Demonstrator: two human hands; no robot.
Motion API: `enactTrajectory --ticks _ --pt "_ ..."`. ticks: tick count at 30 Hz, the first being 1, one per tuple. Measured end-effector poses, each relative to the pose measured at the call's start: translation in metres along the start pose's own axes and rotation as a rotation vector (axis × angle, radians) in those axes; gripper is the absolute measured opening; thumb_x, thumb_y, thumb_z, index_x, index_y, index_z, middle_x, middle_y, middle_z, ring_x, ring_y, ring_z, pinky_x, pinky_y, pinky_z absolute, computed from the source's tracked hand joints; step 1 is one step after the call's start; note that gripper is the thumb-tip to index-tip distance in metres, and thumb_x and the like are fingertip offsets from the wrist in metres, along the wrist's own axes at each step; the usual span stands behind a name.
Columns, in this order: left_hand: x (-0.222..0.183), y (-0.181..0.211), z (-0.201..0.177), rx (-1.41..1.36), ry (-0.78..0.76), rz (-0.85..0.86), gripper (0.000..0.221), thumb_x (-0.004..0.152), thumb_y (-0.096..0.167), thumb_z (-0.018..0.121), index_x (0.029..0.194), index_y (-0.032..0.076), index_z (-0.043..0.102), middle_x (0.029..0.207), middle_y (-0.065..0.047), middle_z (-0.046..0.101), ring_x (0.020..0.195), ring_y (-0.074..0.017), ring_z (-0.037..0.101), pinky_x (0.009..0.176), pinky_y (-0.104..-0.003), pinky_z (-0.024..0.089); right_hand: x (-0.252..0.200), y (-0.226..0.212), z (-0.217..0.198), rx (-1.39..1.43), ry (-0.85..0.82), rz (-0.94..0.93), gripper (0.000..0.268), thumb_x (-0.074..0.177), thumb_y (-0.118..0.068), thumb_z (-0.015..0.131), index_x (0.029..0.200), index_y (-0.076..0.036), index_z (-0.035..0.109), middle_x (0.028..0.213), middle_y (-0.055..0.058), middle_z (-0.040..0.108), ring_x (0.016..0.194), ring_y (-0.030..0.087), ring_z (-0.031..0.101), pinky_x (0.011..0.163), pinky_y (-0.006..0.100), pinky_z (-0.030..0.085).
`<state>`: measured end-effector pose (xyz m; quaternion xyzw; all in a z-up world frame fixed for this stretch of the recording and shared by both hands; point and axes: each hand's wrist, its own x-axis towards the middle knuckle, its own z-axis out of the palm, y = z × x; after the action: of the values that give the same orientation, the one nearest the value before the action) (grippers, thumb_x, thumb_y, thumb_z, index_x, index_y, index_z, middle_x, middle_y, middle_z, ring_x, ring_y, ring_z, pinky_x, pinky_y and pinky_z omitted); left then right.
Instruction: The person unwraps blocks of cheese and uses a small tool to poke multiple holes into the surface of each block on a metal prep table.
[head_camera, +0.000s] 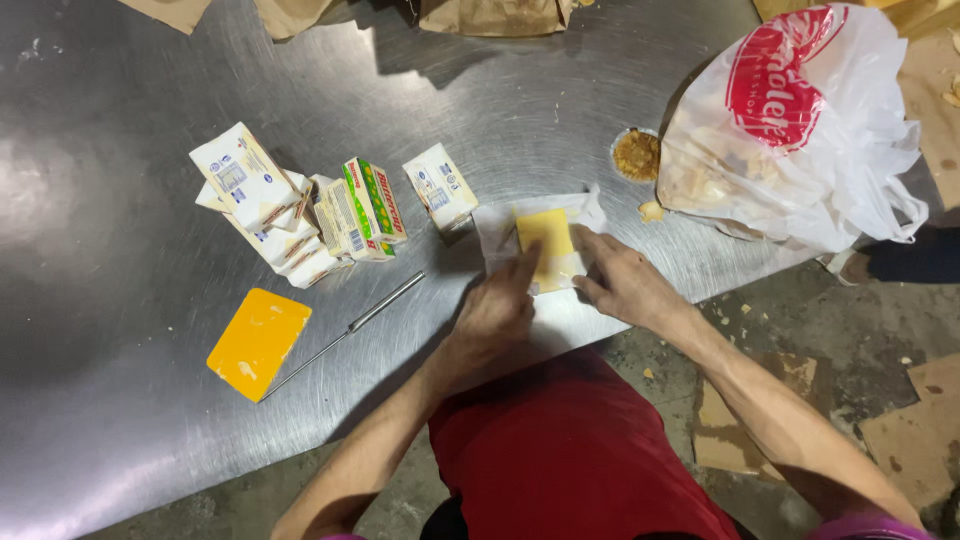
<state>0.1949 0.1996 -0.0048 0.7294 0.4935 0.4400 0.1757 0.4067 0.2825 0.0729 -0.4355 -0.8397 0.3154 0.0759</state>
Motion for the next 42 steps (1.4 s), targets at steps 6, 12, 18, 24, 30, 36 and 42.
enactTrajectory --ticks 6,12,18,24,30,36,42 --pt "-0.013 -0.043 0.009 -0.14 0.027 -0.38 0.015 0.09 0.005 0.069 0.104 0.005 0.073 0.095 -0.011 0.067 0.079 -0.0291 0.068 0.071 -0.04 0.057 0.001 0.083 0.015 0.255 0.047 0.103 0.023 0.094 -0.013 0.071 0.114 -0.005 0.076 0.11 0.011 0.069 0.071 0.022 0.055 0.062 0.035 0.048" --pt "-0.013 -0.023 -0.014 0.019 0.134 -0.383 0.03 0.078 0.014 0.078 0.105 0.003 0.073 0.104 -0.013 0.065 0.091 -0.0328 0.061 0.083 -0.043 0.05 -0.008 0.087 -0.002 0.269 0.162 -0.057 0.015 0.086 -0.004 0.066 0.1 -0.002 0.073 0.135 0.009 0.065 0.104 0.019 0.063 0.083 0.032 0.051" --pt "-0.011 -0.028 -0.005 0.158 0.133 -0.207 0.025 0.076 0.015 0.078 0.097 0.003 0.071 0.118 -0.015 0.065 0.117 -0.037 0.053 0.101 -0.052 0.039 0.01 0.039 0.021 -0.112 0.124 -0.247 0.057 0.075 -0.025 0.086 0.118 0.009 0.069 0.122 0.023 0.058 0.113 0.04 0.054 0.097 0.049 0.043" --pt "-0.032 -0.062 0.011 0.04 -0.025 -0.225 0.005 0.086 0.011 0.074 0.089 0.01 0.07 0.141 -0.017 0.062 0.146 -0.0354 0.043 0.123 -0.065 0.018 0.011 0.05 0.027 0.15 -0.116 -0.015 0.019 0.09 -0.02 0.07 0.088 -0.002 0.065 0.14 0.015 0.068 0.113 0.03 0.068 0.099 0.044 0.053" --pt "-0.041 -0.041 -0.001 -0.041 -0.23 -0.086 0.012 0.076 0.011 0.074 0.087 0.014 0.075 0.153 -0.024 0.048 0.149 -0.0396 0.033 0.12 -0.07 0.008 -0.012 0.067 0.026 0.028 -0.107 -0.325 0.013 0.09 -0.012 0.069 0.088 0.0 0.066 0.16 0.026 0.038 0.142 0.036 0.047 0.125 0.055 0.024" --pt "-0.018 -0.039 -0.018 -0.197 -0.052 -0.17 0.029 0.085 0.022 0.074 0.11 0.007 0.073 0.135 -0.02 0.062 0.131 -0.0372 0.055 0.113 -0.056 0.035 -0.019 0.055 -0.002 -0.245 0.061 -0.154 0.031 0.086 -0.015 0.071 0.114 -0.002 0.072 0.155 0.024 0.044 0.146 0.036 0.042 0.124 0.054 0.027" --pt "0.02 -0.039 -0.028 0.053 0.063 -0.574 0.04 0.088 0.037 0.071 0.106 0.001 0.069 0.112 -0.021 0.069 0.097 -0.0395 0.069 0.086 -0.048 0.053 0.034 0.024 -0.026 -0.167 0.185 -0.155 0.043 0.088 -0.011 0.062 0.13 -0.006 0.07 0.138 0.013 0.066 0.123 0.029 0.058 0.111 0.045 0.046"
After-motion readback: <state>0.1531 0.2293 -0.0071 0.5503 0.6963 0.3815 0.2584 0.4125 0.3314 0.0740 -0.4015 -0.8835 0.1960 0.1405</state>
